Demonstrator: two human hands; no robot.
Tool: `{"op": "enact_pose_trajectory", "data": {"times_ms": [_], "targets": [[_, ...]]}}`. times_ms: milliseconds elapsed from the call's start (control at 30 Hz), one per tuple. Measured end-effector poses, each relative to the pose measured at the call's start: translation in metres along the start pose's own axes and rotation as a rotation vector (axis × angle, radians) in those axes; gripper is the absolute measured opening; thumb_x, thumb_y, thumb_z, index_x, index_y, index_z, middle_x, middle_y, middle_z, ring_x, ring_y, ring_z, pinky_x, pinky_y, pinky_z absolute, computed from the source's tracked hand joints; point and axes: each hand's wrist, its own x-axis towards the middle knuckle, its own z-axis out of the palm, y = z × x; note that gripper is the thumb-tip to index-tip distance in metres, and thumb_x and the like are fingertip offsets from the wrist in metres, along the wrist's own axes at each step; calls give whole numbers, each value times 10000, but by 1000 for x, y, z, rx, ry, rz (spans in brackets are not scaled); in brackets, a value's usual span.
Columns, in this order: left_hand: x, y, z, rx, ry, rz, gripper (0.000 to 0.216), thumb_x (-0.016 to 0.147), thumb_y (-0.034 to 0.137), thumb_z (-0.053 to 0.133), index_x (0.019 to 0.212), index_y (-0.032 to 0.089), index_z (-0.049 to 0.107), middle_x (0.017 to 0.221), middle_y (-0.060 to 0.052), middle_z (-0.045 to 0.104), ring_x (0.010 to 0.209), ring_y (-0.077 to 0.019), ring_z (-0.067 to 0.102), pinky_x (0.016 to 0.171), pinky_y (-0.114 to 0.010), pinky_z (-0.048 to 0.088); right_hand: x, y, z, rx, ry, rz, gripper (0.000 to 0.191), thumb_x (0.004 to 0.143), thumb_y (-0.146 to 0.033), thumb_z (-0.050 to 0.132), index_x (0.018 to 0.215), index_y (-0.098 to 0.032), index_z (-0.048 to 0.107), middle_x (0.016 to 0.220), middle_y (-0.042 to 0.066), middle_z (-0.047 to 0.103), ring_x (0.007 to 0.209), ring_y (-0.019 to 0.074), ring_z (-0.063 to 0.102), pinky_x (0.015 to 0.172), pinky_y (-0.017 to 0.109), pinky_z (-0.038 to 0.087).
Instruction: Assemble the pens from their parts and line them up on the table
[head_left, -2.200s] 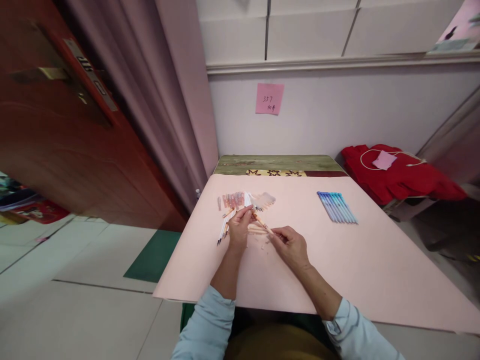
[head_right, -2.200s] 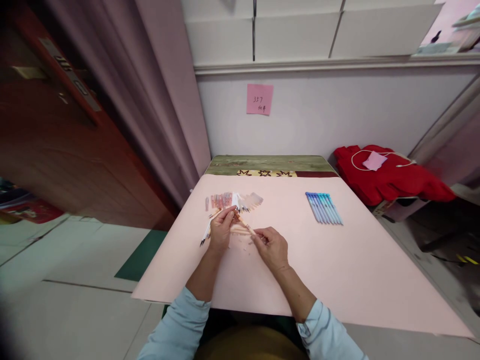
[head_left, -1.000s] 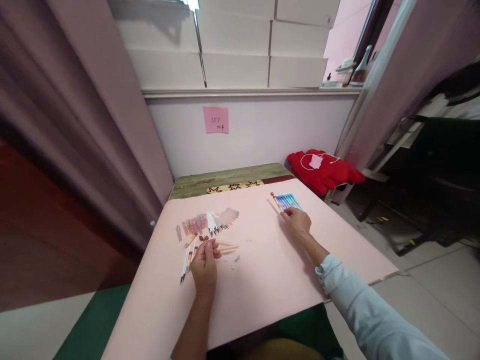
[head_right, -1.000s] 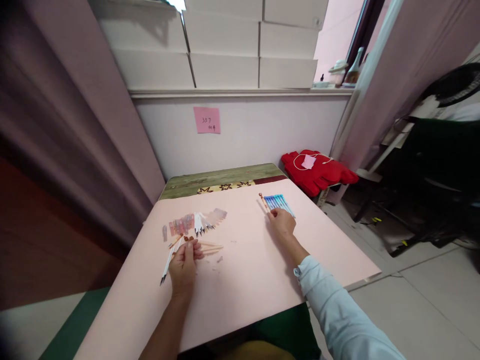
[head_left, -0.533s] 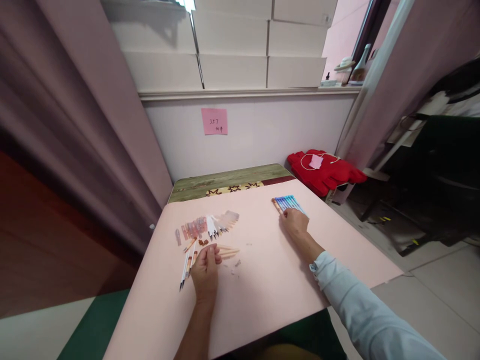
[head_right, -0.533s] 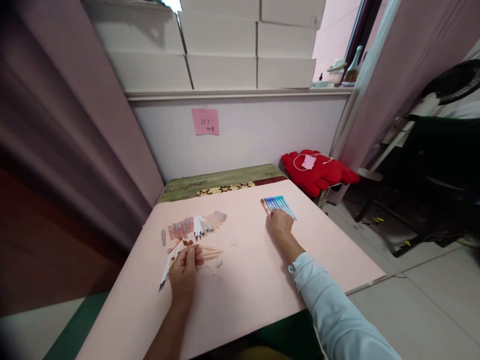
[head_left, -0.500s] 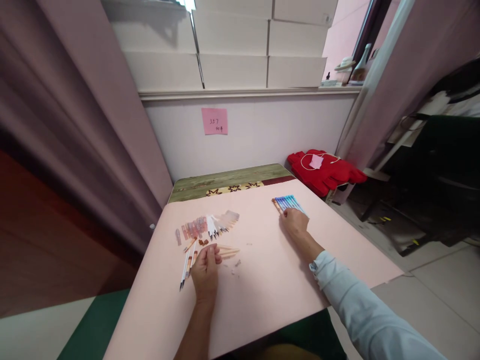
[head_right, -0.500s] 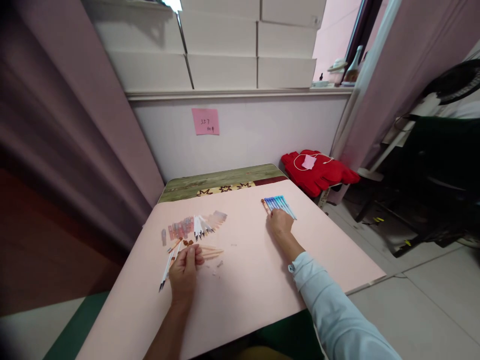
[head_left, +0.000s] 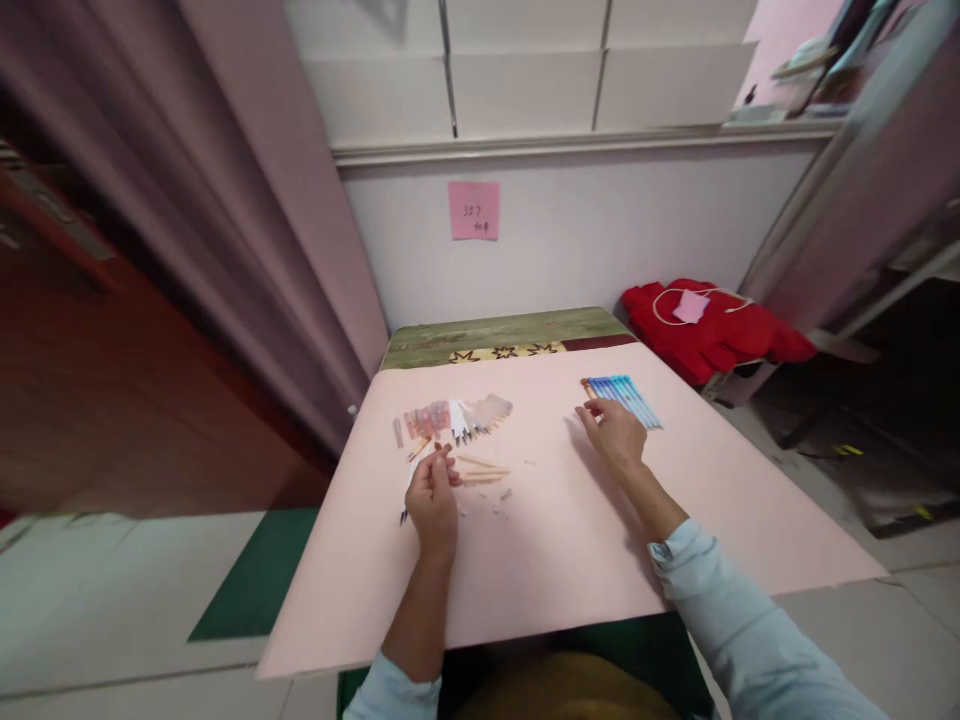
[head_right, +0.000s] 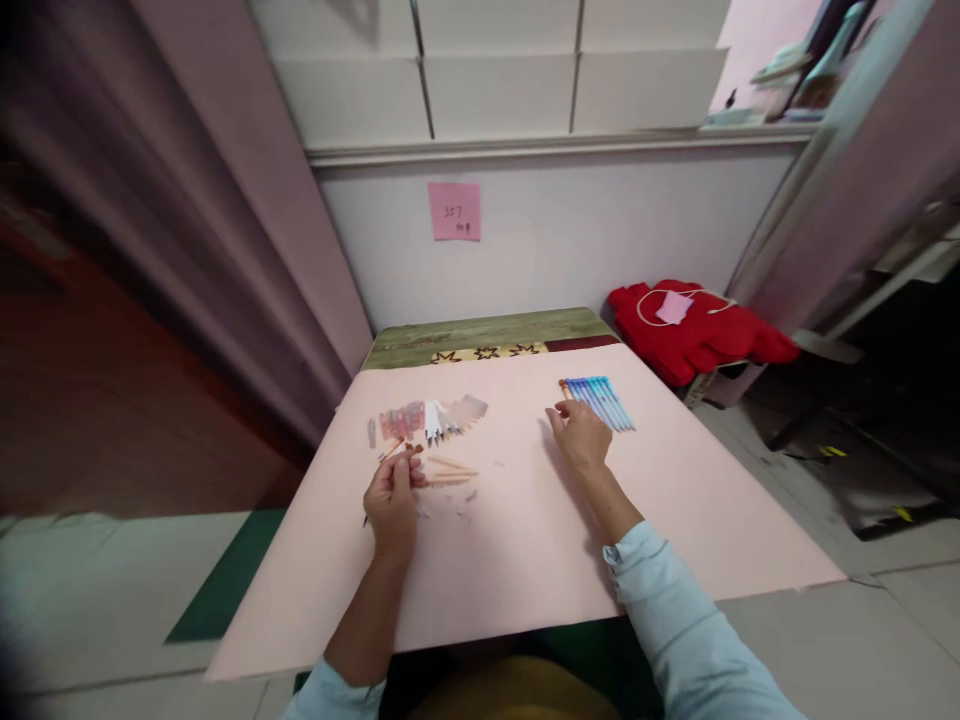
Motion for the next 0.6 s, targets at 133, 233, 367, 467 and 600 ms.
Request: {"op": "enact_pose_trajectory", "data": {"times_ms": [133, 233, 367, 467, 600], "targets": [[5, -2, -5, -62, 159, -33, 323, 839, 420, 579, 986, 147, 667, 805, -41, 659, 552, -80, 535, 531, -219, 488, -35, -31, 19, 378, -137, -17, 312, 817, -488, 572, 856, -241, 759, 827, 25, 741, 677, 179, 632, 657, 288, 430], [8, -1, -11, -73, 216, -55, 297, 829, 396, 580, 974, 150, 662, 771, -17, 634, 513, -64, 481, 489, -201, 451, -58, -46, 32, 537, -244, 32, 294, 775, -474, 601, 808, -232, 764, 745, 18, 734, 632, 182, 618, 642, 287, 449], [14, 0, -16, -111, 290, -53, 279, 824, 386, 582, 959, 153, 657, 751, -5, 620, 509, -60, 464, 471, -187, 407, -70, -48, 36, 597, -284, 58, 276, 758, -456, 619, 791, -224, 765, 660, 9, 705, 589, 176, 591, 613, 281, 445], [16, 0, -17, -124, 324, -60, 283, 817, 396, 588, 953, 155, 647, 742, -4, 617, 499, -60, 460, 467, -190, 388, -70, -45, 35, 645, -288, 65, 297, 754, -463, 622, 797, -206, 766, 636, 14, 688, 578, 174, 578, 591, 275, 440], [20, 3, -25, -91, 359, -26, 270, 788, 366, 614, 953, 154, 643, 766, -11, 627, 506, -57, 463, 485, -195, 393, -69, -43, 34, 665, -280, 74, 315, 749, -473, 627, 804, -196, 766, 640, 22, 683, 563, 167, 563, 578, 270, 434]]}}
